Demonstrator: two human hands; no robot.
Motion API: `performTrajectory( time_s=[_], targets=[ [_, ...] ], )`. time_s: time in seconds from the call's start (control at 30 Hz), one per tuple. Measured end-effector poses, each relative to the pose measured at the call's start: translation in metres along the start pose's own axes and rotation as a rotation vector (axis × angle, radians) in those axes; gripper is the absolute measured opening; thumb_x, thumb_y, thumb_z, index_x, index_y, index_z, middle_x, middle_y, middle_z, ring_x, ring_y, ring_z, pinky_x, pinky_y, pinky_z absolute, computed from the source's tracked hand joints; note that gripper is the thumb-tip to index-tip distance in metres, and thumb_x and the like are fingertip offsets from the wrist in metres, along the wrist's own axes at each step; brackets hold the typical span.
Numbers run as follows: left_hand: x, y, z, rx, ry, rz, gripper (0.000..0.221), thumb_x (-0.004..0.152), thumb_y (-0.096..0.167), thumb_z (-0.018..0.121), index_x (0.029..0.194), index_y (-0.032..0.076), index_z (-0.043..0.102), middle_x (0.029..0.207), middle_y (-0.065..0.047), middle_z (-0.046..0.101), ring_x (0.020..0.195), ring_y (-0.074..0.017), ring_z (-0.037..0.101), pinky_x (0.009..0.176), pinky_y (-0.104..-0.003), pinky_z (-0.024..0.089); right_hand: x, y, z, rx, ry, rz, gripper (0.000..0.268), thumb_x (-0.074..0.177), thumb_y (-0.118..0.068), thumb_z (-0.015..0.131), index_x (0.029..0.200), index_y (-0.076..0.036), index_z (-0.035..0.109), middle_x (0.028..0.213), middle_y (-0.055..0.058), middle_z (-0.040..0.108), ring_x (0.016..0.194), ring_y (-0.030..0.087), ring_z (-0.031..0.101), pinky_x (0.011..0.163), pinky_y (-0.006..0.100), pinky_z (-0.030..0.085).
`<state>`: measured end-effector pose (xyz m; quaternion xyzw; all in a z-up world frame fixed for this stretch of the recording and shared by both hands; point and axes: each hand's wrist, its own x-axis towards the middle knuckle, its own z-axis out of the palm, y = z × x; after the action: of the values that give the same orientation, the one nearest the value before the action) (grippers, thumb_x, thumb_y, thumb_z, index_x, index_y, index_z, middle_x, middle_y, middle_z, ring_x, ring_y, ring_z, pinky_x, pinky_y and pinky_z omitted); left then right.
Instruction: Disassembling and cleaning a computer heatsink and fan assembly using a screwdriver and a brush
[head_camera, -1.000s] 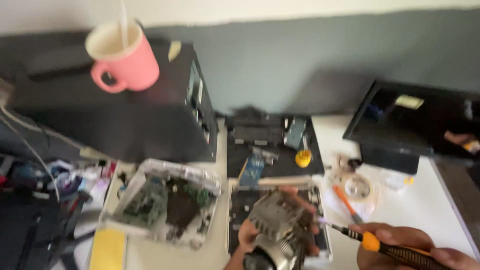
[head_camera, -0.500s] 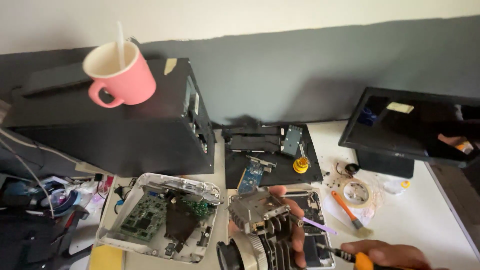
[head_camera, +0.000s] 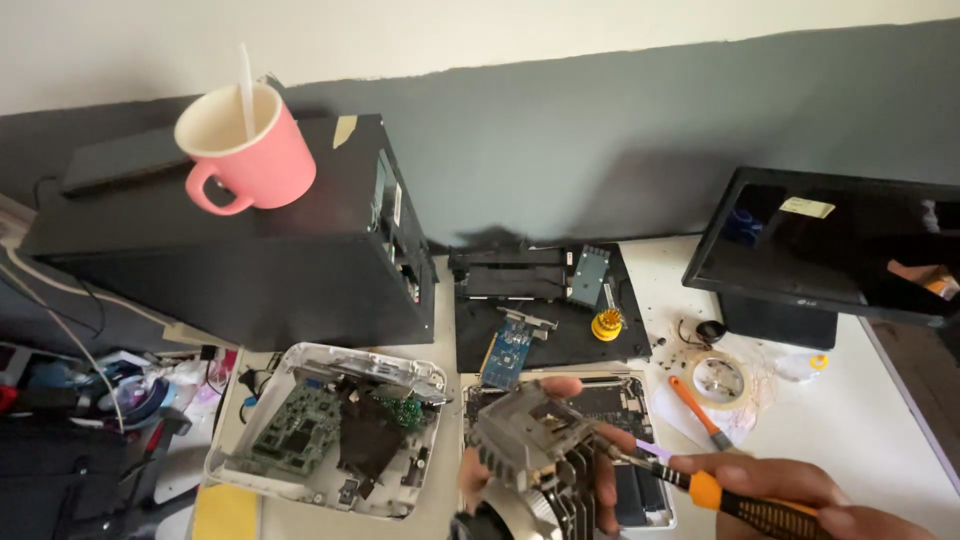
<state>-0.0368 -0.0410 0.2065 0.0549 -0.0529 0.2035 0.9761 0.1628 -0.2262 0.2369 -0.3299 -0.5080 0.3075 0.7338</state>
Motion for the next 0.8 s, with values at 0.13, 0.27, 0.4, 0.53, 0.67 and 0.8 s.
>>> performTrajectory(
  time_s=[0.13,0.27,0.4,0.53,0.67,0.8],
  targets=[
    [0.006,0.016,-0.014,0.215,-0.277,-0.003,0.095,0.081,0.035,0.085,0.157,0.014,0.031,0.156,-0.046,0.037,0.118,-0.0495,0.063,0.097,-0.061,0.059,-0.002,0.010,0.019,-0.304,0.298,0.113,0.052,0.081,0.005,0.063,0.130,-0.012,0.057,0.131,0.041,0.069,0.057,0.016,0.072,0.052,0.018,0.049],
    [-0.005,0.030,0.062,0.794,0.178,0.077,0.063,0.084,0.032,0.073,0.138,0.008,0.051,0.135,-0.031,0.067,0.112,-0.0316,0.071,0.091,-0.039,0.058,0.006,0.034,-0.009,-0.503,0.273,0.393,0.035,0.076,-0.007,0.076,0.107,0.007,0.079,0.084,0.023,0.089,0.057,0.024,0.082,0.054,0.028,0.070],
    [0.004,0.046,0.027,0.902,-0.180,0.074,0.081,0.091,0.051,0.080,0.147,0.005,0.042,0.142,-0.037,0.056,0.125,-0.0388,0.064,0.100,-0.049,0.056,0.016,0.039,-0.028,-0.047,0.201,0.980,0.060,0.078,-0.011,0.079,0.136,0.005,0.080,0.077,0.030,0.080,0.049,0.029,0.062,0.043,0.033,0.043],
    [0.003,0.049,0.030,0.958,-0.206,0.067,0.090,0.094,0.065,0.079,0.148,0.004,0.041,0.142,-0.036,0.056,0.125,-0.0390,0.063,0.100,-0.051,0.056,0.022,0.046,-0.020,0.250,0.171,0.904,0.064,0.083,-0.023,0.072,0.138,0.011,0.073,0.062,0.027,0.061,0.037,0.022,0.041,0.034,0.031,0.025],
    [0.003,0.048,0.018,0.947,-0.265,0.094,0.074,0.101,0.046,0.076,0.148,-0.001,0.042,0.147,-0.019,0.051,0.142,-0.0477,0.051,0.107,-0.062,0.052,0.014,0.063,-0.029,0.423,0.217,0.992,0.055,0.094,-0.021,0.057,0.134,0.015,0.070,0.050,0.018,0.040,0.027,0.014,0.023,0.021,0.027,0.013],
    [0.003,0.044,0.024,0.978,-0.184,0.026,0.086,0.091,0.056,0.081,0.144,0.001,0.041,0.144,-0.033,0.056,0.129,-0.0354,0.061,0.104,-0.048,0.053,0.022,0.034,-0.015,-0.099,0.166,1.011,0.048,0.093,-0.010,0.068,0.134,0.005,0.088,0.063,0.008,0.040,0.053,0.014,0.029,0.049,0.030,0.014]
  ],
)
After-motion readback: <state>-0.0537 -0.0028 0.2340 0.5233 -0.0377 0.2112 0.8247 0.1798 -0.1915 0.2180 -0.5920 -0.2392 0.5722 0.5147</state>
